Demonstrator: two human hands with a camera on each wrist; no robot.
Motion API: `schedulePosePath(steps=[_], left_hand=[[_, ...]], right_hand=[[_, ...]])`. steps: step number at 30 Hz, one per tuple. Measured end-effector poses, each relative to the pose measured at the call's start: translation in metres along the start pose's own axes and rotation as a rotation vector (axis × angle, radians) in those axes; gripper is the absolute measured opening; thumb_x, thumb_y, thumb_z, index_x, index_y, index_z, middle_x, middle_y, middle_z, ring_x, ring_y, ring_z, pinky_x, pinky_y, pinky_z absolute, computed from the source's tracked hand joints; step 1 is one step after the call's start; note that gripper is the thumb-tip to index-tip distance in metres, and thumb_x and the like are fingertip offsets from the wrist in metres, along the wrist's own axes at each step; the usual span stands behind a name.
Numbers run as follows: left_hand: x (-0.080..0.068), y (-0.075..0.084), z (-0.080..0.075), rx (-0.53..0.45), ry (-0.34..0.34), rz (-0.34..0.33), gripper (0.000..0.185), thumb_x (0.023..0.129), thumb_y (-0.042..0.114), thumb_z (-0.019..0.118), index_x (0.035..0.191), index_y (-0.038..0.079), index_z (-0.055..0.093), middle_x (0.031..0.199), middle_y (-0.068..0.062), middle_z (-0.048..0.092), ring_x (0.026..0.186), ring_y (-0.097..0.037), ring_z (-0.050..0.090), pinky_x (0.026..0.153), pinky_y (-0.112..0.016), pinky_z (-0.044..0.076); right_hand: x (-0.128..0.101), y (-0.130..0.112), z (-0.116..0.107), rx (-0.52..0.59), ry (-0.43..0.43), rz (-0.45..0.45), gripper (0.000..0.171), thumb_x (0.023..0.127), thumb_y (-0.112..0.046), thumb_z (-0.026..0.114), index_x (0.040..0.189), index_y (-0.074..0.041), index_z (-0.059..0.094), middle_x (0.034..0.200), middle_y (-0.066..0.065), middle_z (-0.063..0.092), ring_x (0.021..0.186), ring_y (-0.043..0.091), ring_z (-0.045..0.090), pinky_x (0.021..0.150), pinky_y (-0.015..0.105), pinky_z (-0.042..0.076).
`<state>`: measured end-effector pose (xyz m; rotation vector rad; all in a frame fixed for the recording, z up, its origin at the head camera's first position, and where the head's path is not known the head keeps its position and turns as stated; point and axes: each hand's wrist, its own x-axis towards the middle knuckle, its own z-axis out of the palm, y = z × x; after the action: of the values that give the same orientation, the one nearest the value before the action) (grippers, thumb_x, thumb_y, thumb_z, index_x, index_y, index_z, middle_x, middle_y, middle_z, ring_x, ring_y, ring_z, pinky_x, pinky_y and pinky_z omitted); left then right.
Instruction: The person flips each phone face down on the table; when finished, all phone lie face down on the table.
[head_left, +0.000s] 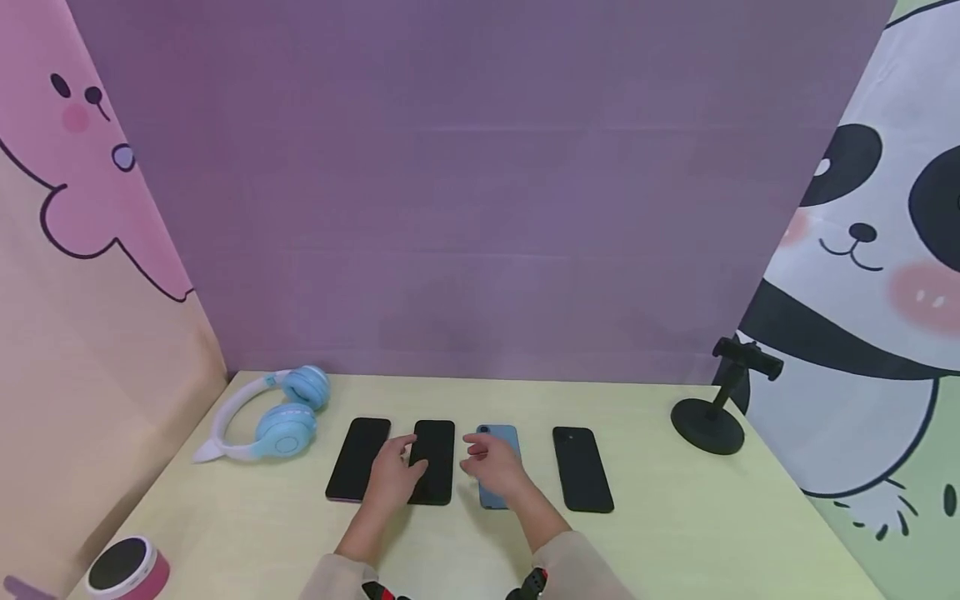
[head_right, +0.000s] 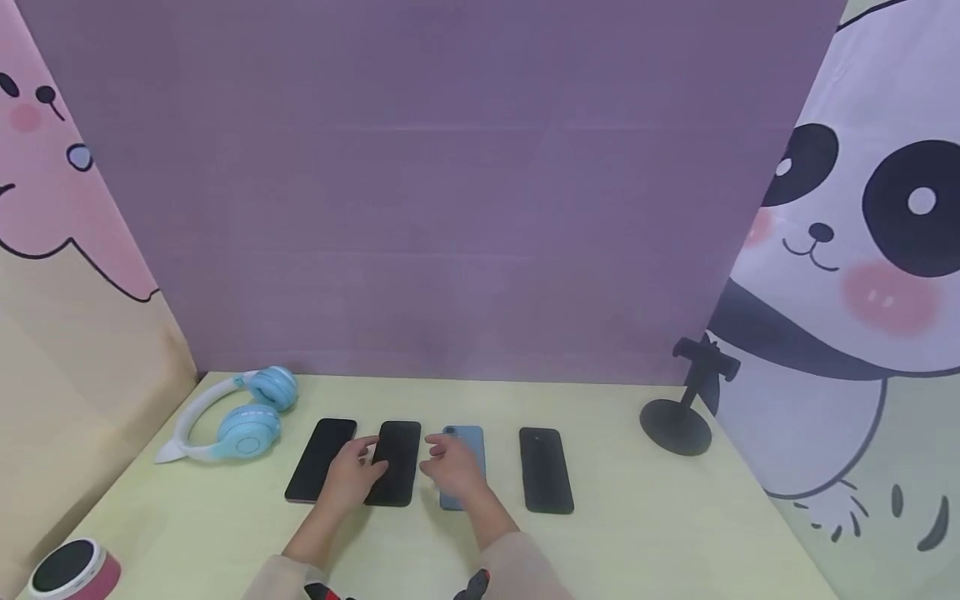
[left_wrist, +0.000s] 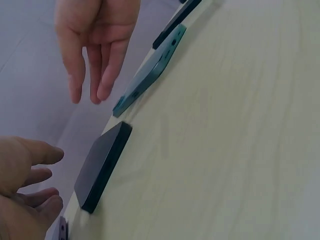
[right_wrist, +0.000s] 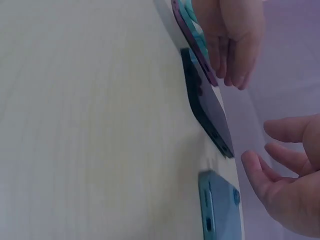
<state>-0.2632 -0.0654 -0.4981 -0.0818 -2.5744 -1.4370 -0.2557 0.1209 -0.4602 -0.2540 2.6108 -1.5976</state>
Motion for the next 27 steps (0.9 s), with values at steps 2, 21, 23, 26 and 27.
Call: schedulePosePath(steps=[2, 21, 23, 26, 27], left_hand=[[0.000, -0.002, -0.003, 0.011, -0.003, 0.002, 0.044, 0.087, 0.007, 0.071, 0.127, -0.005, 0.058, 0.123, -0.025, 0.054, 0.113, -0.042, 0.053, 0.087, -0.052, 0.049], [-0.007, -0.013, -0.005, 0.063, -0.060, 0.012, 0.035, 0.084, 0.000, 0.072, 0.116, -0.007, 0.064, 0.106, -0.020, 0.059, 0.101, -0.036, 0.060, 0.084, -0.047, 0.050], [-0.007, -0.014, -0.005, 0.056, -0.057, 0.015, 0.033, 0.083, -0.003, 0.071, 0.116, -0.007, 0.065, 0.108, -0.021, 0.060, 0.102, -0.036, 0.060, 0.084, -0.046, 0.051], [-0.007, -0.014, -0.007, 0.048, -0.062, 0.010, 0.033, 0.084, -0.006, 0.070, 0.117, -0.006, 0.065, 0.110, -0.022, 0.061, 0.102, -0.036, 0.060, 0.085, -0.046, 0.051], [-0.007, -0.014, -0.008, 0.044, -0.064, 0.006, 0.033, 0.084, -0.007, 0.069, 0.117, -0.006, 0.065, 0.109, -0.022, 0.061, 0.102, -0.036, 0.060, 0.085, -0.046, 0.050]], right_hand=[[0.002, -0.003, 0.008, -0.018, -0.007, 0.002, 0.043, 0.087, -0.002, 0.067, 0.128, 0.007, 0.057, 0.111, 0.020, 0.060, 0.102, 0.034, 0.059, 0.080, 0.042, 0.053], [0.012, 0.003, 0.042, -0.076, 0.074, 0.072, 0.035, 0.081, 0.007, 0.070, 0.116, 0.008, 0.064, 0.106, 0.019, 0.063, 0.093, 0.030, 0.059, 0.082, 0.042, 0.051], [0.013, 0.004, 0.042, -0.082, 0.090, 0.073, 0.034, 0.080, 0.008, 0.069, 0.114, 0.008, 0.065, 0.104, 0.017, 0.064, 0.092, 0.028, 0.060, 0.082, 0.040, 0.051], [0.014, 0.005, 0.043, -0.088, 0.107, 0.088, 0.034, 0.079, 0.010, 0.069, 0.113, 0.007, 0.067, 0.102, 0.015, 0.064, 0.092, 0.028, 0.060, 0.082, 0.039, 0.051], [0.015, 0.004, 0.044, -0.091, 0.112, 0.093, 0.034, 0.079, 0.009, 0.070, 0.112, 0.006, 0.068, 0.102, 0.015, 0.065, 0.092, 0.028, 0.061, 0.082, 0.040, 0.051]])
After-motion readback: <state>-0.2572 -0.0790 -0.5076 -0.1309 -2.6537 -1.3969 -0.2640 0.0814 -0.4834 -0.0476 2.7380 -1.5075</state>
